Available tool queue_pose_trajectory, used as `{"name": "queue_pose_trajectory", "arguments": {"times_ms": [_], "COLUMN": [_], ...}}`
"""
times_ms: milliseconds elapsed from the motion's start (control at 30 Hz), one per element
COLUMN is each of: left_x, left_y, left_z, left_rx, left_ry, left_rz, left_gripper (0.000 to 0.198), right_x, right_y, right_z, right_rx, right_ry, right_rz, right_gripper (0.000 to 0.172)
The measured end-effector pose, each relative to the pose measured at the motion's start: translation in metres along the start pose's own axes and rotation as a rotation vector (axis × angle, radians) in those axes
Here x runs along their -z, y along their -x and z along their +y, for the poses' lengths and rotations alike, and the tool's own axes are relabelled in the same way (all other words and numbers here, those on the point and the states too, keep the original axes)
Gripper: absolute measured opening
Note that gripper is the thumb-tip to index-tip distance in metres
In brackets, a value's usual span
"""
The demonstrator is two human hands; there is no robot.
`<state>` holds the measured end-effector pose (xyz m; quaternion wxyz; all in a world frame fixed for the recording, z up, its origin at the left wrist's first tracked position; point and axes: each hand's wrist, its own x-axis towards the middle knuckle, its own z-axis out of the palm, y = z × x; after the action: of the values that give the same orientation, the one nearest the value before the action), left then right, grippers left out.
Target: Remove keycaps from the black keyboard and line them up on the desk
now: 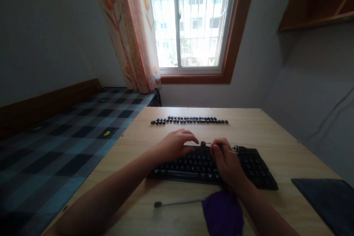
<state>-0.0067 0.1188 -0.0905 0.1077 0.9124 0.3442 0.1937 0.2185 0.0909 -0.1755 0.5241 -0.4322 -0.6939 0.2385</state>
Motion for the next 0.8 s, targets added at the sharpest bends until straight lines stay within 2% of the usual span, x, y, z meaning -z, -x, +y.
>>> {"name": "queue_pose_trajectory", "arguments": {"times_ms": [100,233,367,600,800], "left_x": [-0.012,-0.021,-0.024,-0.023,-0.025], "left_y": [-0.001,-0.002,-0.001,0.0,-0.002], "left_z": [0.009,0.009,0.01,0.012,0.01], "left_rx": [0.008,-0.011,-0.027,-0.035,-0.024], "left_ry": [-0.054,-0.103,-0.087,-0.047,0.001], "left_rz": [0.019,0.046,0.053,0.09,0.034], "left_gripper": [0.017,0.012,0.009,0.01,0.015], "right_x": [0.0,0.001,0.002,0.002,0.0], "right_y": [0.007,0.011,0.009,0.006,0.008], "right_z": [-0.002,-0.007,-0.014,-0.021,-0.014], "right_rx": [0.074,0.2,0.276,0.324,0.378], "right_ry": [0.054,0.134,0.193,0.231,0.25], "right_rz": [0.005,0.002,-0.006,-0.022,-0.063], "right_gripper": [0.019,0.017,0.018,0.013,0.012]}}
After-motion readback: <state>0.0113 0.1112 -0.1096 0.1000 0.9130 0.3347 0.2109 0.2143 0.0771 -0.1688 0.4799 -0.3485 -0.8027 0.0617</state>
